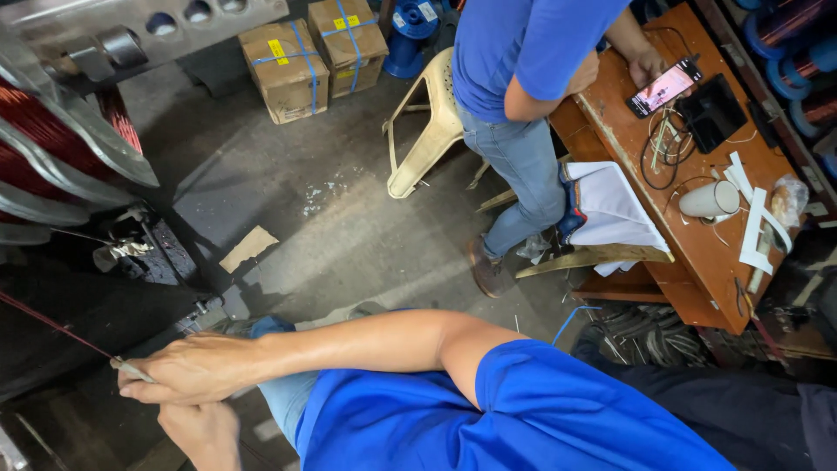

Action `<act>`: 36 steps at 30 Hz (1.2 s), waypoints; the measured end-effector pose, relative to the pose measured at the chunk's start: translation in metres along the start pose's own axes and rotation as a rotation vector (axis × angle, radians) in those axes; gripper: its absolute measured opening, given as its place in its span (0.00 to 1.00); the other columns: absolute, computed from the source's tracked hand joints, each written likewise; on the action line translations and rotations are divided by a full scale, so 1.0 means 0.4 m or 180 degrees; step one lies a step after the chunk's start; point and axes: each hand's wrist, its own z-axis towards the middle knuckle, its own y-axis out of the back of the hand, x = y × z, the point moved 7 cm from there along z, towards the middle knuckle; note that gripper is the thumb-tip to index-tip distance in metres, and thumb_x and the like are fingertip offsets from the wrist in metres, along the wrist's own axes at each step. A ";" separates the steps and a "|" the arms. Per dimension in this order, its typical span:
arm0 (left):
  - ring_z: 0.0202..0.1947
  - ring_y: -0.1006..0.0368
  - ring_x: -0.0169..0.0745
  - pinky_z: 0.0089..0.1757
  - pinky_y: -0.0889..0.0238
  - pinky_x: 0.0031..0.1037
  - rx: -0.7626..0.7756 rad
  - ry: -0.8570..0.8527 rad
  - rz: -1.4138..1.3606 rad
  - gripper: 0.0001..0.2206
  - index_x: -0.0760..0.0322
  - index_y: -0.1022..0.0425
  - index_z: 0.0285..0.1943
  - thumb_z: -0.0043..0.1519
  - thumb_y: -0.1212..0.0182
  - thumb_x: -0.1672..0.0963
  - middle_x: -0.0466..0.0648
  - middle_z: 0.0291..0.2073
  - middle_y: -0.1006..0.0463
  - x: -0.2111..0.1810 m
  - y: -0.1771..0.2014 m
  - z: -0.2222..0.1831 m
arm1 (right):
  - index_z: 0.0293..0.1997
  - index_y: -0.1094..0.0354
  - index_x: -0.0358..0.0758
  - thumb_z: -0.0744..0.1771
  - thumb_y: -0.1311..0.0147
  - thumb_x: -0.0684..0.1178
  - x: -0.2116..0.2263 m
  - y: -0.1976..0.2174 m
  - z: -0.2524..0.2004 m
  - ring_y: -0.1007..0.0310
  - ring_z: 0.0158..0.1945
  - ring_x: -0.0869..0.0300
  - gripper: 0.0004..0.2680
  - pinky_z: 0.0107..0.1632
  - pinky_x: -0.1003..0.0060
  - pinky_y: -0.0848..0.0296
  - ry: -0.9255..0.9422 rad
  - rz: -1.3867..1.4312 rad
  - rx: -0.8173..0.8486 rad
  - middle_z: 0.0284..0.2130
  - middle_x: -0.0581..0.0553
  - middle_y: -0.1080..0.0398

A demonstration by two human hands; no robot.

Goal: Guiding copper wire onto a rotating machine to create electrical coils

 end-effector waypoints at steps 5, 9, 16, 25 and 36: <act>0.44 0.26 0.92 0.39 0.38 0.64 -0.0022 -0.0057 0.0053 0.18 0.84 0.24 0.61 0.72 0.48 0.58 0.82 0.43 0.20 0.020 -0.009 -0.005 | 0.58 0.36 0.46 0.71 0.69 0.63 -0.007 -0.003 -0.004 0.14 0.48 0.39 0.18 0.53 0.46 0.22 0.0068 0.0045 -0.0089 0.45 0.36 0.16; 0.43 0.26 0.92 0.38 0.38 0.64 0.0035 -0.0022 0.0082 0.17 0.85 0.24 0.59 0.72 0.47 0.58 0.82 0.43 0.20 0.032 -0.018 -0.006 | 0.56 0.36 0.47 0.71 0.69 0.63 -0.010 -0.005 -0.007 0.14 0.47 0.41 0.17 0.53 0.47 0.22 -0.0009 0.0063 -0.0017 0.44 0.38 0.16; 0.45 0.25 0.89 0.39 0.37 0.62 0.0100 0.0035 -0.0007 0.17 0.84 0.25 0.59 0.72 0.47 0.57 0.80 0.43 0.20 0.041 -0.028 -0.015 | 0.57 0.35 0.45 0.71 0.68 0.62 -0.018 -0.010 -0.011 0.14 0.47 0.38 0.18 0.52 0.45 0.21 -0.0049 -0.0007 -0.0032 0.44 0.36 0.15; 0.43 0.26 0.92 0.39 0.38 0.63 0.0016 -0.0175 0.0166 0.15 0.87 0.23 0.55 0.70 0.47 0.60 0.81 0.42 0.20 0.064 -0.043 -0.024 | 0.61 0.35 0.44 0.71 0.68 0.63 -0.022 -0.011 -0.017 0.15 0.50 0.36 0.20 0.54 0.45 0.22 -0.0105 0.0021 0.0065 0.45 0.33 0.15; 0.36 0.16 0.58 0.34 0.33 0.52 0.0304 0.0524 0.0054 0.15 0.64 0.18 0.52 0.64 0.46 0.53 0.61 0.36 0.14 0.099 -0.121 -0.058 | 0.59 0.29 0.50 0.73 0.55 0.57 -0.127 -0.133 0.023 0.17 0.54 0.50 0.12 0.52 0.53 0.22 0.1013 -0.0484 -0.0116 0.55 0.47 0.22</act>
